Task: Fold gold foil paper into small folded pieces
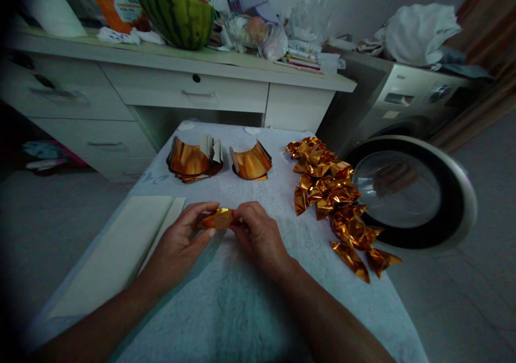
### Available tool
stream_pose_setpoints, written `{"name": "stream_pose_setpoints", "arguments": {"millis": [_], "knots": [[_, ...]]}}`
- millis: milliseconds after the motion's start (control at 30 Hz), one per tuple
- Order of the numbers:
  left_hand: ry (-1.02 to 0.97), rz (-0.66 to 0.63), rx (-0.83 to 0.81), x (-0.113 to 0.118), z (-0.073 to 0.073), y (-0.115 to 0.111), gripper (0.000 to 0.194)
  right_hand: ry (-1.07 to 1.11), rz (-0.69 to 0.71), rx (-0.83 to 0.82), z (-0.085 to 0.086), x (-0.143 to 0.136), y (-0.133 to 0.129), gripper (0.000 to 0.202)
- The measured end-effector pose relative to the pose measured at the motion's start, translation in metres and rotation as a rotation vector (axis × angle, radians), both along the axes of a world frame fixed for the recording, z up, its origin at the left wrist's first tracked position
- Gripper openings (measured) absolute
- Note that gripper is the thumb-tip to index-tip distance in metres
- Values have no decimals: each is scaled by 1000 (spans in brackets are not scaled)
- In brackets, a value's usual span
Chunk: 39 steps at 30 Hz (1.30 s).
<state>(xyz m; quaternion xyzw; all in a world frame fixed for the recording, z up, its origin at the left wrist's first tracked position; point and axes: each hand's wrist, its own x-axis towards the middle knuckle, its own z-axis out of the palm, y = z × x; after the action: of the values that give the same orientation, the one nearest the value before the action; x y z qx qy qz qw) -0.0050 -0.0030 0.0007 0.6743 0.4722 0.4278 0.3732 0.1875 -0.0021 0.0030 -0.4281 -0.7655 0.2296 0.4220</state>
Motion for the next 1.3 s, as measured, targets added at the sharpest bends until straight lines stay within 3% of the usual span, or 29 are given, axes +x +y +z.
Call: {"name": "stream_pose_setpoints", "arguments": {"millis": [200, 533, 667, 800, 900, 1100, 1300], "knots": [[31, -1, 116, -1, 0, 0, 37, 44, 58, 28, 6, -1, -3, 16], [10, 16, 51, -1, 7, -3, 4, 113, -13, -31, 5, -1, 0, 15], [-18, 16, 2, -2, 5, -2, 7, 167, 1, -141, 7, 1, 0, 12], [-88, 53, -66, 0, 3, -3, 6, 295, -16, -375, 4, 0, 1, 2], [-110, 79, -75, 1, 4, -4, 13, 430, -39, -494, 0, -1, 2, 9], [56, 18, -1, -1, 12, -3, 17, 405, -20, -505, -1, -1, 1, 5], [52, -20, -75, -2, 6, 0, 24, 335, 2, -496, 10, 1, -1, 11]]}}
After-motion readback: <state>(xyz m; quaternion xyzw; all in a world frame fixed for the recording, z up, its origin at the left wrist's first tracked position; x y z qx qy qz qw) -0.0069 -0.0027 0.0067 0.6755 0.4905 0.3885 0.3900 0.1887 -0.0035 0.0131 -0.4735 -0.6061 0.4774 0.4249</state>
